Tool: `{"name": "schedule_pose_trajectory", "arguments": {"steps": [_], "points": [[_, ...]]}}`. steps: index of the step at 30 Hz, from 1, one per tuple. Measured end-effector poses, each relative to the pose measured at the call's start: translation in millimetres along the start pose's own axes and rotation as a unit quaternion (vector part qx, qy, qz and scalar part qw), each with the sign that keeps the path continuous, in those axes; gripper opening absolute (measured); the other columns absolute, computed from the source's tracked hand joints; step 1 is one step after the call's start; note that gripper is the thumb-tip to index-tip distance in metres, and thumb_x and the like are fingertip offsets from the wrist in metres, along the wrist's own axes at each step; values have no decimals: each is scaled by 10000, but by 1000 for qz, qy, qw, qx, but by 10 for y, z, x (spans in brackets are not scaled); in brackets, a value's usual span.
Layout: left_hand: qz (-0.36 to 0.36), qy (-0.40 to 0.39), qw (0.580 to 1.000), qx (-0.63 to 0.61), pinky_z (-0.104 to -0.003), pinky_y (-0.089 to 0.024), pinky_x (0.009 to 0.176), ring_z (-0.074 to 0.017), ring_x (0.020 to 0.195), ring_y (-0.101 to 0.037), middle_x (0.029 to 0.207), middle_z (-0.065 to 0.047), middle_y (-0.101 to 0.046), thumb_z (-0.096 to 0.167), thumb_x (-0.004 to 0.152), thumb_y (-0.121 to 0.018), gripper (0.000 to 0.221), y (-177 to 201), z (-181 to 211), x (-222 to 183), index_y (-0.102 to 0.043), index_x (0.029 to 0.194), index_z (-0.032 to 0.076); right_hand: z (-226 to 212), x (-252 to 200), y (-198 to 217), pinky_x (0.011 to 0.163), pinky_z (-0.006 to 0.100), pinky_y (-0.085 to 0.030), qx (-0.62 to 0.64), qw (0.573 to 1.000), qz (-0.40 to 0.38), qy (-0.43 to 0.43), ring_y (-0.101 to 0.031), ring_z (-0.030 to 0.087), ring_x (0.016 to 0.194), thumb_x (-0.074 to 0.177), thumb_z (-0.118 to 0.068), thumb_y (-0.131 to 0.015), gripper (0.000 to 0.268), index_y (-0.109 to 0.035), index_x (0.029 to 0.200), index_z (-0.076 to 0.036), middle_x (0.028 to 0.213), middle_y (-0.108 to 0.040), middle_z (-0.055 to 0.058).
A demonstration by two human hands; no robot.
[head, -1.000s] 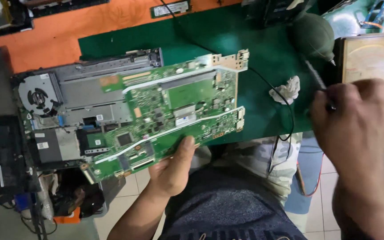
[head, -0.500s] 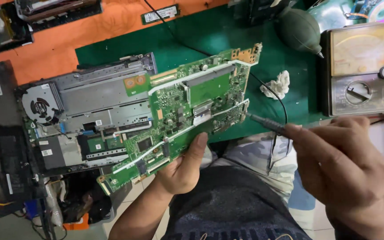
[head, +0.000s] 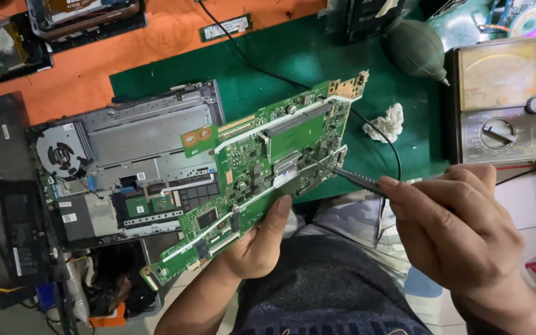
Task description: Installing a motherboard into a laptop chassis and connecting internal ribbon cables
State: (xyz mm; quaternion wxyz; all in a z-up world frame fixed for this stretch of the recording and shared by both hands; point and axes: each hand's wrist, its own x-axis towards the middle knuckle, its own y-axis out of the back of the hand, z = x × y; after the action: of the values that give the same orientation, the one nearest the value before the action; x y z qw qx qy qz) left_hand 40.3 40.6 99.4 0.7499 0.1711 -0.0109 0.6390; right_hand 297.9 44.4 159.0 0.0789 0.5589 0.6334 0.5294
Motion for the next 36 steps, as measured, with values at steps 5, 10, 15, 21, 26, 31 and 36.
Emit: {"name": "schedule_pose_trajectory", "arguments": {"steps": [5, 10, 15, 21, 26, 31, 36], "points": [[16, -16, 1000, 11, -392, -544, 1192, -314, 1294, -689, 1347, -146, -686, 121, 1032, -634, 272, -36, -62, -61, -674, 1281, 17, -10, 44, 20, 727, 414, -404, -11, 1000, -7, 4, -482, 261, 646, 1003, 47, -689, 177, -737, 1173, 41, 905, -613, 138], [-39, 66, 995, 71, -440, -572, 1077, -365, 1309, -660, 1418, -198, -635, 315, 1046, -530, 499, -28, 162, 89, -512, 1448, 21, -9, 81, 3, 643, 374, -474, -4, 1000, -14, -4, -525, 254, 649, 959, -26, -775, 190, -690, 1108, 54, 876, -665, 134], [-20, -5, 997, 72, -474, -605, 969, -379, 1157, -696, 1291, -185, -637, 288, 1102, -506, 360, -36, 122, 85, -528, 1377, 56, -44, 124, -10, 621, 415, -494, -25, 999, -17, 16, -582, 249, 668, 962, -53, -770, 202, -696, 1083, 90, 890, -686, 150], [24, -24, 999, 41, -405, -598, 1012, -324, 1121, -735, 1196, -154, -707, 149, 1041, -591, 222, -17, 126, 171, -667, 1193, 5, -36, 173, -17, 600, 409, -453, -52, 998, -20, 19, -557, 242, 630, 979, -94, -792, 195, -733, 1076, 64, 835, -685, 130], [-250, 64, 965, -42, -407, -98, 1395, -307, 1617, -75, 1719, -120, -119, 243, 1154, -375, 539, 48, -996, -660, -168, 1628, 93, -183, 113, 196, 641, 459, -445, -52, 998, -21, -2, -555, 278, 625, 949, -80, -837, 225, -731, 1076, 72, 805, -642, 163], [15, 126, 985, -114, -411, -436, 1266, -237, 1426, -552, 1458, -49, -614, 334, 1059, -606, 347, -52, -13, -8, -665, 1346, 148, -53, -158, 122, 815, 464, -440, -65, 994, 84, 10, -600, 220, 696, 1018, 71, -789, 174, -731, 1181, 89, 953, -774, 158], [130, 95, 939, -303, -365, -565, 939, -192, 1200, -648, 1263, -58, -711, 58, 997, -701, 228, -23, -605, -491, -722, 1223, 49, 365, -259, -309, 874, 449, -412, -151, 981, 105, -54, -614, 321, 821, 1100, 70, -737, 201, -791, 1293, 53, 1044, -752, 170]]}}
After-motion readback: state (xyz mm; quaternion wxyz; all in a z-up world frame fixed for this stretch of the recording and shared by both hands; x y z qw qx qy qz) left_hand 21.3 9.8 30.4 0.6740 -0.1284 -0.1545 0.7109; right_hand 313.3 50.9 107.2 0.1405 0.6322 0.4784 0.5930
